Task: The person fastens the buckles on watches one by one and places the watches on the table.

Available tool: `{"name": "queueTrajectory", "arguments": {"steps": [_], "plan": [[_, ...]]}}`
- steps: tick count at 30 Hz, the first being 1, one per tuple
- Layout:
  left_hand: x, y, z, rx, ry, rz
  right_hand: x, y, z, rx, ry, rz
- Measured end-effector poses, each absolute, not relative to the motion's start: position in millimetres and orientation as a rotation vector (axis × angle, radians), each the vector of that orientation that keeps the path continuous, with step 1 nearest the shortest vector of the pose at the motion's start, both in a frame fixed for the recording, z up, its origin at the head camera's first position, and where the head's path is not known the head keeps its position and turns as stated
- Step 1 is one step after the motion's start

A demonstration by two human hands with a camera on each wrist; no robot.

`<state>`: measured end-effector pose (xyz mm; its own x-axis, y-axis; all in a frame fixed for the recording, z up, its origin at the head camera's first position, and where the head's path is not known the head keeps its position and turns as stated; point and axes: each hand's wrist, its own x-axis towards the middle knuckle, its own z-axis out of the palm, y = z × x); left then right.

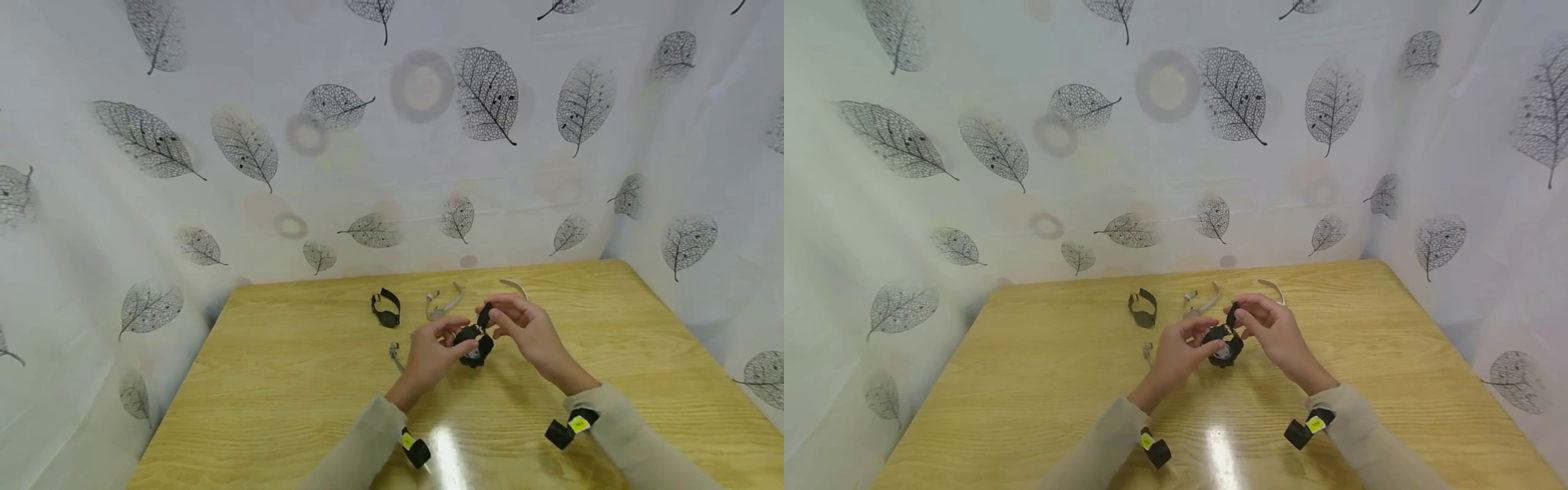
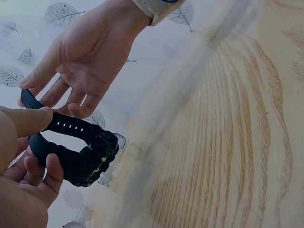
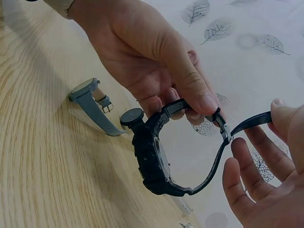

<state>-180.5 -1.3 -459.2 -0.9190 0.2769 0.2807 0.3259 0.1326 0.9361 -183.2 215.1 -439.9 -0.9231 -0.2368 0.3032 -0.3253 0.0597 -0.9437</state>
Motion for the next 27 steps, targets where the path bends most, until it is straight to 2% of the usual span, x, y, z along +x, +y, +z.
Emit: {"name": "queueTrajectory", "arguments": {"steps": [17,27], "plan": [[-182.5,-13.6,-455.3,-0.555,-2.355,-2.008,-173.6,205.3,-435.5,0.621,-2.275,1.793],[-188.3,-27.4,-452.0,-0.598,-2.381,-2.004,-175.0,207.3,-426.0,0.644,-2.237,1.759]]}}
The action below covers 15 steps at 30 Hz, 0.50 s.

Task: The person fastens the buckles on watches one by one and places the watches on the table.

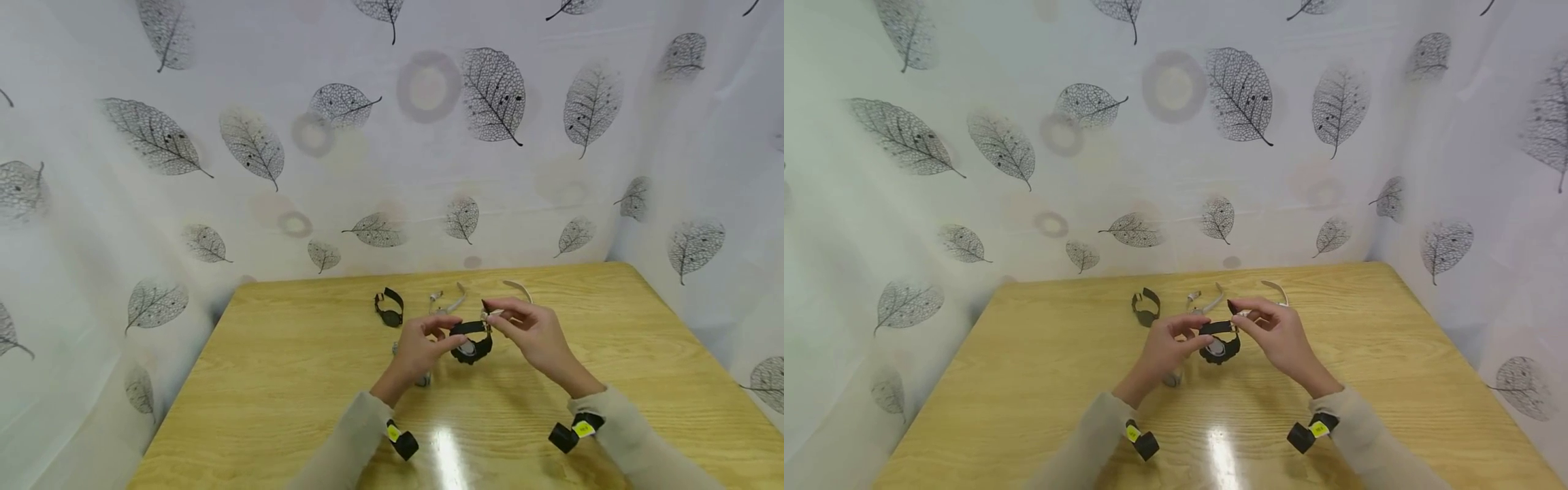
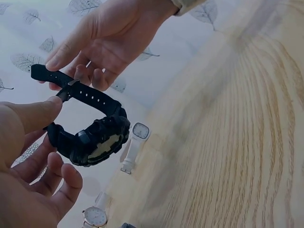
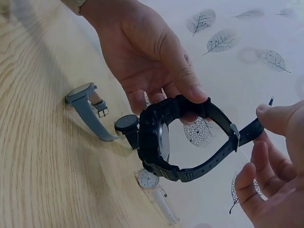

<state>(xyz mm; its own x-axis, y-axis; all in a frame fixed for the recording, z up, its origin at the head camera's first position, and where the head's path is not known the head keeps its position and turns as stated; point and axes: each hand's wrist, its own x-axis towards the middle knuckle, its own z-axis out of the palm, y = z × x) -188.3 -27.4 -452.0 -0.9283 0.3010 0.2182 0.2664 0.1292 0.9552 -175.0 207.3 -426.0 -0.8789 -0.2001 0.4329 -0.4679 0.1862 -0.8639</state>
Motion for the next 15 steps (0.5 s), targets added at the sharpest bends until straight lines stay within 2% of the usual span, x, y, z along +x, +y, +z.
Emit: {"name": "queueTrajectory", "arguments": {"steps": [10,15], "plan": [[-192.2,-37.6,-454.1,0.638,2.218,2.008,-177.8,205.4,-425.5,0.619,-2.194,1.731],[-192.2,-39.0,-451.9,0.609,2.210,2.023,-178.9,202.2,-427.3,0.708,-2.230,1.649]]}}
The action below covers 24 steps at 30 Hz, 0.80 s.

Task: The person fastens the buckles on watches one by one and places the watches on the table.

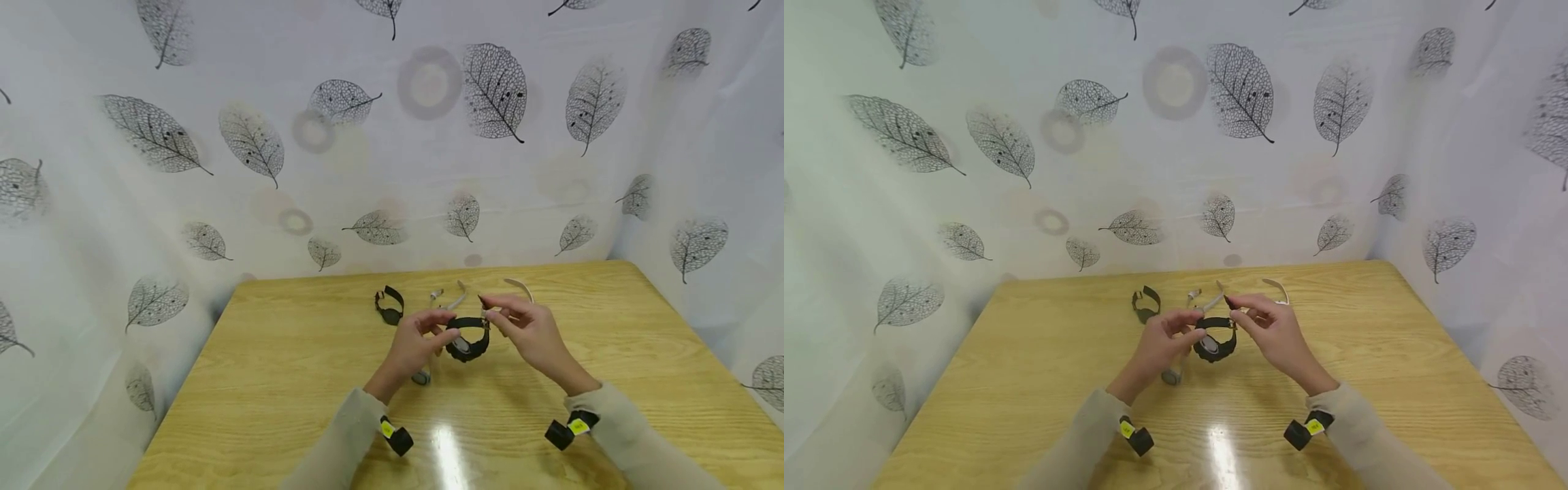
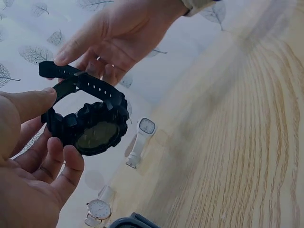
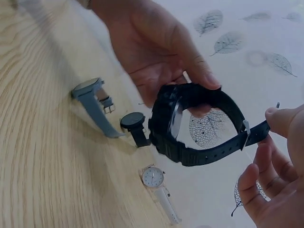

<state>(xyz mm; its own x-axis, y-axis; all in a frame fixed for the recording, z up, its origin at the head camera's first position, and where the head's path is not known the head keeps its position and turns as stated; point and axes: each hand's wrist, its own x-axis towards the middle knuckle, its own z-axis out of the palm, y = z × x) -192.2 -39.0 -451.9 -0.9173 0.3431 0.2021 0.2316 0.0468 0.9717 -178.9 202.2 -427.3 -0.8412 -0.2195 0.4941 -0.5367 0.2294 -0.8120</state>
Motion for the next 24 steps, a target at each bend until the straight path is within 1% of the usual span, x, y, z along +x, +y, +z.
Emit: {"name": "queueTrajectory", "arguments": {"steps": [6,10,16,24], "plan": [[-190.1,-39.5,-448.2,0.598,2.192,2.064,-179.3,198.5,-428.1,0.858,-2.345,1.408],[-189.0,-38.7,-447.3,0.619,2.143,2.109,-180.5,197.9,-429.7,0.940,-2.363,1.334],[-187.2,-37.4,-447.4,0.649,2.125,2.130,-181.1,198.5,-434.3,0.971,-2.371,1.316],[-187.0,-37.8,-448.5,0.629,2.167,2.098,-181.4,197.1,-437.4,1.008,-2.330,1.285]]}}
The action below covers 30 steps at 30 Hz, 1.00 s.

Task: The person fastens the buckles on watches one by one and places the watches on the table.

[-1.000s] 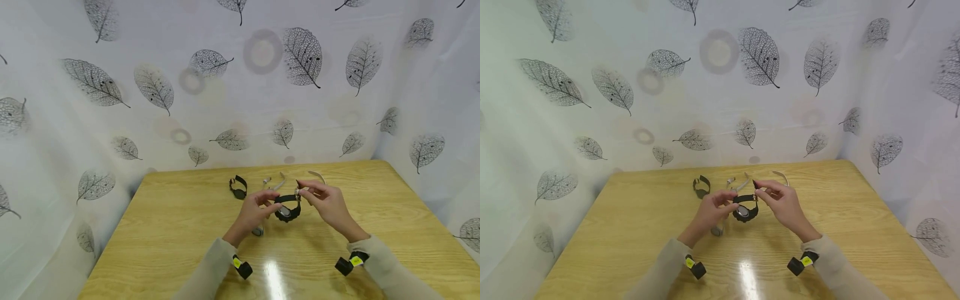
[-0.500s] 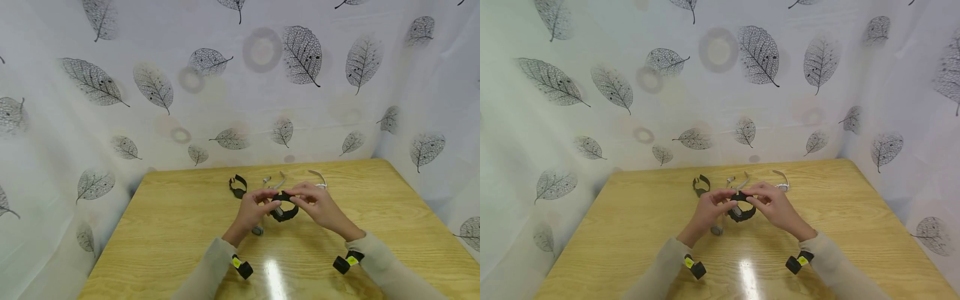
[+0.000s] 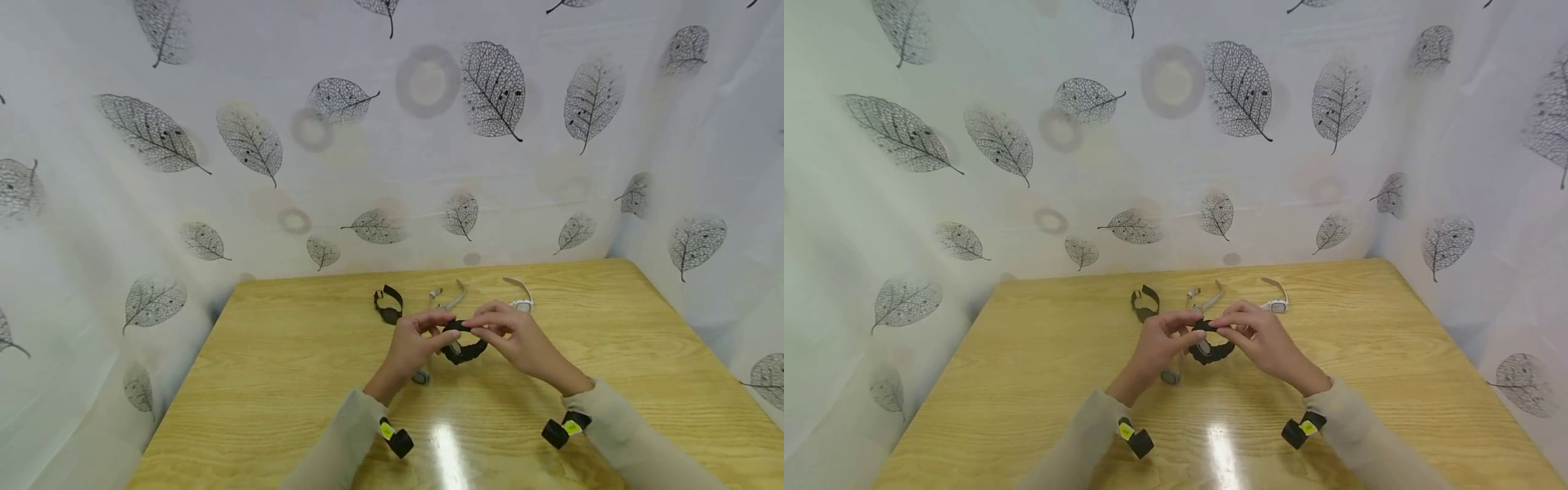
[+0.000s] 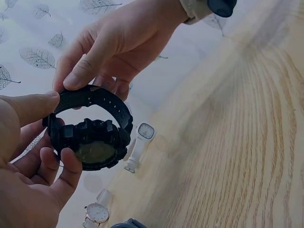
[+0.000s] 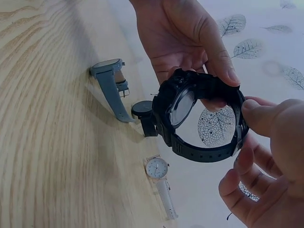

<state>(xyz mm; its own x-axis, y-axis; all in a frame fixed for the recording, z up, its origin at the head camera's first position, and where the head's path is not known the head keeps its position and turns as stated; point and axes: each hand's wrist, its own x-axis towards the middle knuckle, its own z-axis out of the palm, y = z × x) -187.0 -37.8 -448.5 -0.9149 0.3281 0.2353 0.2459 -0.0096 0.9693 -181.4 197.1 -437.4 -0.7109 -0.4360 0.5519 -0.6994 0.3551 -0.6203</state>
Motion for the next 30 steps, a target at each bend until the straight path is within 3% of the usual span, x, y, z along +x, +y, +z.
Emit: {"name": "queueTrajectory", "arguments": {"steps": [6,14,30], "plan": [[-187.6,-38.7,-449.1,0.593,2.198,2.046,-180.0,194.6,-440.6,0.999,-2.328,1.242],[-189.7,-41.5,-450.1,0.473,2.150,2.116,-176.4,204.9,-452.8,0.741,-2.446,1.547],[-184.3,-29.3,-451.3,0.503,2.324,1.905,-169.9,197.5,-457.8,0.682,-2.439,1.645]]}}
